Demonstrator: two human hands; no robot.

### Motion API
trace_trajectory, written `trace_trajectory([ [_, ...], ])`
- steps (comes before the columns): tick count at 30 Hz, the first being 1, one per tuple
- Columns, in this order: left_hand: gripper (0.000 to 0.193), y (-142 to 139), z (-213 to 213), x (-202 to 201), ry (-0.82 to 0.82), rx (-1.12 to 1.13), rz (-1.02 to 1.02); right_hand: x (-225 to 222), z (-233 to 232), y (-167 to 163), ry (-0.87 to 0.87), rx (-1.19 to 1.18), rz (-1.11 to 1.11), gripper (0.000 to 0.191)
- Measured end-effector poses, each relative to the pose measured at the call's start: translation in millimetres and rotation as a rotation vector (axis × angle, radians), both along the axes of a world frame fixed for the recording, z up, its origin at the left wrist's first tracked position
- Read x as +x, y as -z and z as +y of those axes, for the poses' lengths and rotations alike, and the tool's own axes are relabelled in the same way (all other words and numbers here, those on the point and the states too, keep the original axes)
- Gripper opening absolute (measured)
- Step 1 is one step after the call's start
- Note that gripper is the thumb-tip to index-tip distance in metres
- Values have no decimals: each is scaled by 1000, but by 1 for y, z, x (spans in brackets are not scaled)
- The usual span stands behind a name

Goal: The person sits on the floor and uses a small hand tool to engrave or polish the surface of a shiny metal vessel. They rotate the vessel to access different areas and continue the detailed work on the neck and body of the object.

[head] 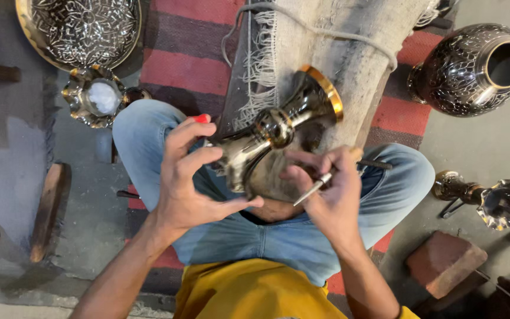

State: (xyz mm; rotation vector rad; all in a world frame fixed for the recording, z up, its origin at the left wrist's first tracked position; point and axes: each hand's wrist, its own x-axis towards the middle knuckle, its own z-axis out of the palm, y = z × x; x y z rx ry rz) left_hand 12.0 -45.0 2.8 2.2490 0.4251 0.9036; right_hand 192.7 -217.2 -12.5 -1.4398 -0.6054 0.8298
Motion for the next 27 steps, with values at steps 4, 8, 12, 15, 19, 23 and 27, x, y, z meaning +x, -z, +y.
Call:
trace_trajectory([
  [4,102,1,-7,-1,-6,-63,-58,-15,15,5,39,32,-33,44],
  [8,75,0,-10,-4,12,-33,-116,-16,22,11,110,74,137,44],
  [12,34,-7,-25,-6,43,67,-159,-10,21,16,110,22,74,48],
  [15,30,-21,-46,-10,133,239,-141,-7,19,6,112,-141,-16,53],
  [19,34,-35,-65,-12,246,177,-182,11,5,-35,-40,-67,-242,59],
  [23,39,-37,-52,-15,262,11,-214,44,-20,-87,-125,-314,-949,67],
  [27,53,-39,-18,-3,209,34,-249,77,-13,-121,-262,-490,-1204,53],
])
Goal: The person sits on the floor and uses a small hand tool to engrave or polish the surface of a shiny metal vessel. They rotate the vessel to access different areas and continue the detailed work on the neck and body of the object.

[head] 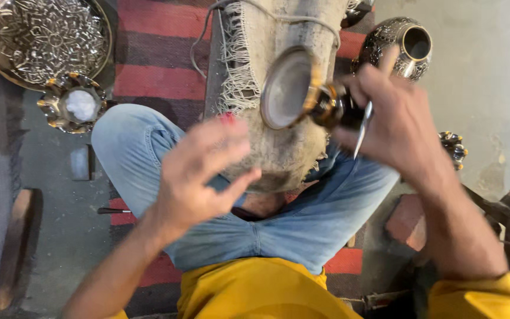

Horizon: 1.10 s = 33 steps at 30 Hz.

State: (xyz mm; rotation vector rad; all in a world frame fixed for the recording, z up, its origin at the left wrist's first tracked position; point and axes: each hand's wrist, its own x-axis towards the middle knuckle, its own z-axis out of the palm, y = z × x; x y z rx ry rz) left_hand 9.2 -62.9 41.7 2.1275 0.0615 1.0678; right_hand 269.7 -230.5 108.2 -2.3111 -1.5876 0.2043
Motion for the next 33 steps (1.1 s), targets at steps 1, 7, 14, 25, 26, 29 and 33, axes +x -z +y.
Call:
trace_trajectory([
  [1,61,-1,8,7,21,4,15,9,8,-4,-90,16,-65,54],
  [7,83,2,43,62,94,174,133,35,55,14,-413,61,-293,44],
  [14,83,27,52,84,161,214,261,44,34,29,-344,142,-96,48],
  [25,89,49,21,87,167,88,217,14,-3,1,114,404,440,48],
  [26,89,50,17,86,162,56,203,11,-3,5,158,423,527,39],
  [29,88,50,12,79,125,42,203,-2,-3,13,196,320,176,20],
  [33,88,46,15,78,128,26,206,-14,7,11,186,316,221,15],
])
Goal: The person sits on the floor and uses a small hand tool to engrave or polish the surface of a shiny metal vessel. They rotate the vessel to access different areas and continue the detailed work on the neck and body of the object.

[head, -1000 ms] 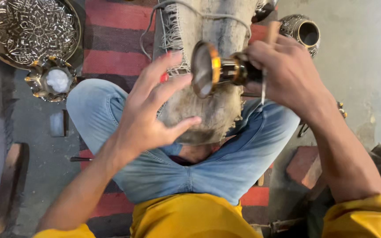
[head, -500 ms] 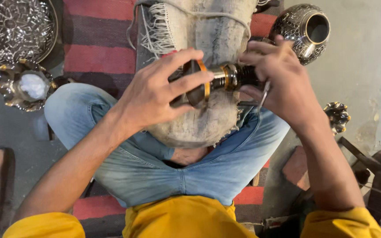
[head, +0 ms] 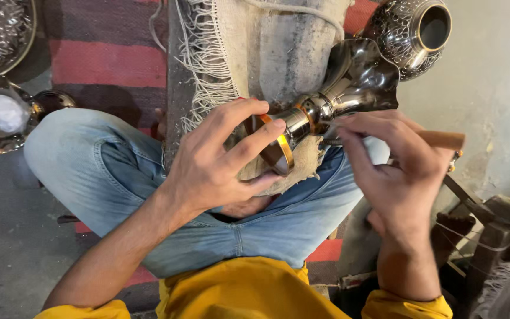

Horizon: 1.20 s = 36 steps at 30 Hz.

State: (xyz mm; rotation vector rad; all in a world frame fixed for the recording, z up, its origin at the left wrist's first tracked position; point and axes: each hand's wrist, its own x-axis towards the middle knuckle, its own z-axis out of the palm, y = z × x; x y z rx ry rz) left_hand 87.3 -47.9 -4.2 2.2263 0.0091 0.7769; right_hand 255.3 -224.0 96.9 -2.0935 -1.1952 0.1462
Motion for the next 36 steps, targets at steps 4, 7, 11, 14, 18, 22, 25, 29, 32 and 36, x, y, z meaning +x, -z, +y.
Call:
trace_trajectory([
  [4,88,-3,3,2,18,-11,-13,-10,14,-4,-13,-42,-34,16],
  [7,84,-3,3,3,21,7,-24,-18,22,-9,30,-54,-35,15],
  [11,79,-5,6,5,39,-1,-38,-25,29,-17,58,-147,-143,17],
  [14,54,-6,7,7,61,58,-116,-29,32,-20,72,-196,-199,17],
  [18,31,-8,9,8,64,208,-169,-31,35,-20,24,-198,-300,16],
  [22,29,-5,12,8,89,249,-203,-30,35,-20,6,-237,-348,14],
  [25,30,-4,11,9,88,241,-216,-29,33,-21,-3,-259,-356,13],
  [29,28,-5,9,11,80,216,-225,-26,28,-21,-29,-267,-335,13],
  [32,25,-5,8,12,67,194,-208,-24,22,-19,-27,-292,-317,13],
  [36,25,-6,5,12,40,153,-195,-24,16,-15,-7,-275,-289,15],
])
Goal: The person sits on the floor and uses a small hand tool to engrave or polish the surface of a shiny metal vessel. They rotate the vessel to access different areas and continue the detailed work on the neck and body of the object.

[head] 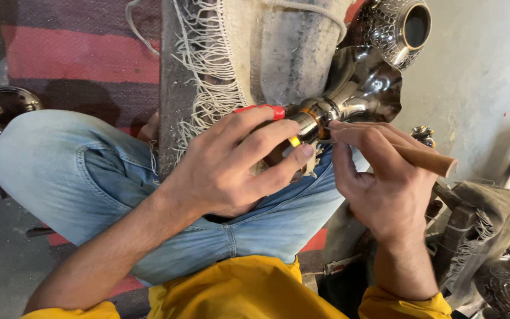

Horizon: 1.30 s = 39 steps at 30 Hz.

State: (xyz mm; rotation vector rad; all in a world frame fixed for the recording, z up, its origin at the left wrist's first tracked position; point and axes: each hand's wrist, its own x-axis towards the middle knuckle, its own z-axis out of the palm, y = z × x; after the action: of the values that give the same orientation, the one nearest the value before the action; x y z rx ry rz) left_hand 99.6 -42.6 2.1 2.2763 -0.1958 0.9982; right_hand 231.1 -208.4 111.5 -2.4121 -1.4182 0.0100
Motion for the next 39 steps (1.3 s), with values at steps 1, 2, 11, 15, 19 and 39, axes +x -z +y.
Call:
trace_trajectory([
  [1,25,0,-1,0,-7,-5,7,0,-1,1,-2,11,10,16],
  [2,25,0,-1,1,-16,-9,13,0,-2,1,-4,22,19,16],
  [11,44,1,-1,-2,-6,-80,18,0,-2,6,-21,65,13,18],
  [15,51,3,0,-2,41,-127,11,-2,-4,6,-10,47,-11,18],
  [19,50,4,3,-2,49,-110,6,-3,-4,9,-8,48,-30,18],
  [39,73,3,-8,-1,135,-268,105,-9,-8,3,167,5,66,12],
])
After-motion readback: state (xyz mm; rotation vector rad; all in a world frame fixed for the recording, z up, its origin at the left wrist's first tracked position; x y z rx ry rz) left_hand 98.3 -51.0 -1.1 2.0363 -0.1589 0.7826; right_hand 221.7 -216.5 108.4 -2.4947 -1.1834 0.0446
